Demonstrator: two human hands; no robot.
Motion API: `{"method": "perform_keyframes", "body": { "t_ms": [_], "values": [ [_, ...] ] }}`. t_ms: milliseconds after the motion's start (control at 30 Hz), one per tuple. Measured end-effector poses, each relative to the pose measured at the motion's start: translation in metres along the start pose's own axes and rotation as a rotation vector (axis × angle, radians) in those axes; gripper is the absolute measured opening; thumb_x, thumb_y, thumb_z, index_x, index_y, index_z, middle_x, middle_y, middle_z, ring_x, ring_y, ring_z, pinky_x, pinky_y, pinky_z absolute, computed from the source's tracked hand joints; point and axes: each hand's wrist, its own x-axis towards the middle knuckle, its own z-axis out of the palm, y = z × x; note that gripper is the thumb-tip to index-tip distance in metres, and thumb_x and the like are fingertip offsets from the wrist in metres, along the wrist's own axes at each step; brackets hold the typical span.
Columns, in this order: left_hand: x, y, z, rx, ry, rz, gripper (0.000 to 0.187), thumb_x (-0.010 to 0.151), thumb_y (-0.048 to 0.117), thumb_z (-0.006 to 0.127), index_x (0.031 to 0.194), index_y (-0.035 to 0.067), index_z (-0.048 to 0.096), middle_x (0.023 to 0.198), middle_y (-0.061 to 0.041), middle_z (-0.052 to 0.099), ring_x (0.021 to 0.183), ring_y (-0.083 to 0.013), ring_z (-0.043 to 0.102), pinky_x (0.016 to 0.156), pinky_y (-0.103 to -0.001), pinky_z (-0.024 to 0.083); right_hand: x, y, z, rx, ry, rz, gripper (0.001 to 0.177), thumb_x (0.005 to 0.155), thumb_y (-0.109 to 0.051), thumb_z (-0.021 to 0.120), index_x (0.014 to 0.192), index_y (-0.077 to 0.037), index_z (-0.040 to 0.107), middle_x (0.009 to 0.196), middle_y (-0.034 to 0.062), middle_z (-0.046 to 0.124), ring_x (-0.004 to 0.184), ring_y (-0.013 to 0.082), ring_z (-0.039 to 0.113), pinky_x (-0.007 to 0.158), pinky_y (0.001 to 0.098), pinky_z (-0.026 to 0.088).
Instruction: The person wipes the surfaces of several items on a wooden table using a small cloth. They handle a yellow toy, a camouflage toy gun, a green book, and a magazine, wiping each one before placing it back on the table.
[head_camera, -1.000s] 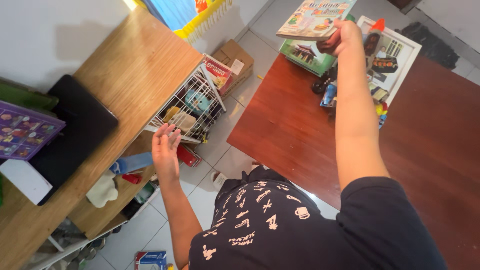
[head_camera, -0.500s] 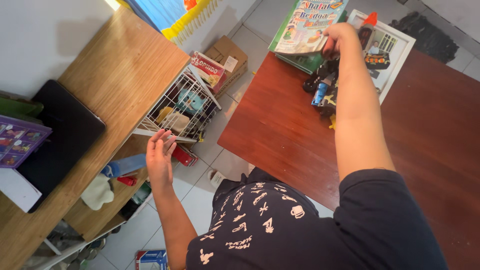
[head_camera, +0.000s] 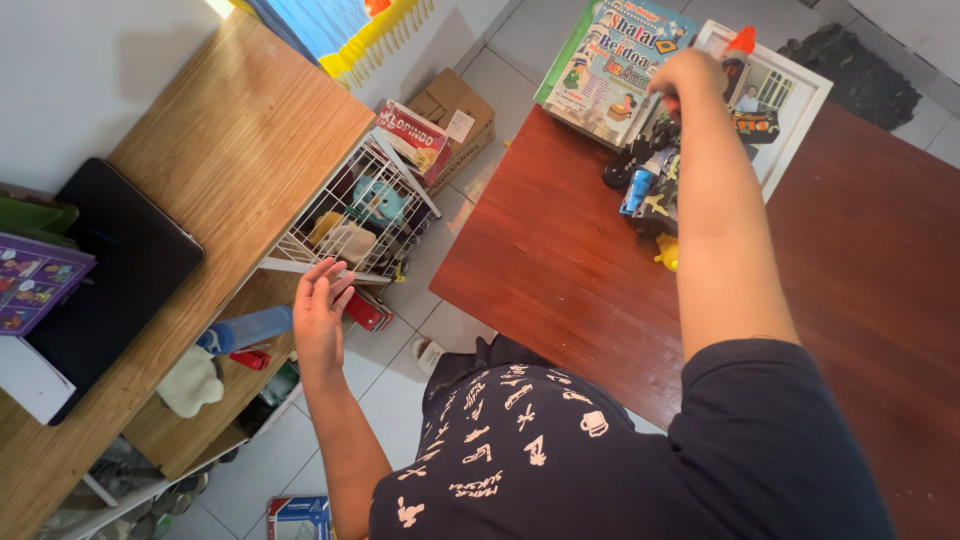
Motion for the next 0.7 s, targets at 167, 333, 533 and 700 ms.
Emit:
{"method": "perform_keyframes", "body": {
  "t_ms": [167,333,533,700],
  "values": [
    [0.003,-0.001,0.005,0.005,-0.004,0.001,0.032,0.110,0.019,0.044,0.136,0.005,0.056,0.132,-0.010,0.064,0.117,-0.0191,0.062,0.104,-0.035,0.050,-0.037,-0.017,-0.024,0.322,0.331,-0.369,0.038,0.092,-0.041,0.077,0.090,-0.004,0.072,0.084,0.0128,0.071,0.071,0.0200,0.068,0.067,0.0367,0.054],
    [0.005,-0.006,0.012,0.015,-0.013,0.012,0.033,0.109,0.020,0.045,0.136,0.005,0.056,0.132,-0.010,0.065,0.117,-0.0185,0.064,0.102,-0.034,0.051,-0.105,-0.059,-0.020,0.960,0.043,-0.924,0.028,0.099,-0.031,0.074,0.110,-0.005,0.069,0.101,0.0095,0.074,0.088,0.0188,0.073,0.075,0.0342,0.059],
    [-0.001,-0.010,0.010,0.020,0.015,0.038,0.033,0.108,0.021,0.045,0.134,0.005,0.058,0.129,-0.009,0.067,0.114,-0.0174,0.066,0.097,-0.031,0.051,-0.214,-0.124,0.045,1.486,-0.610,-1.085,0.030,0.102,-0.031,0.065,0.118,-0.006,0.063,0.109,0.0152,0.072,0.088,0.0274,0.072,0.080,0.0425,0.061],
    [-0.010,-0.019,-0.014,0.016,0.087,0.059,0.031,0.108,0.021,0.045,0.131,0.007,0.061,0.127,-0.007,0.069,0.110,-0.0162,0.067,0.093,-0.030,0.052,-0.256,-0.188,0.143,1.814,-1.089,-0.737,0.032,0.098,-0.036,0.064,0.118,-0.012,0.064,0.103,0.0089,0.068,0.092,0.0264,0.068,0.078,0.0454,0.060]
  ]
}}
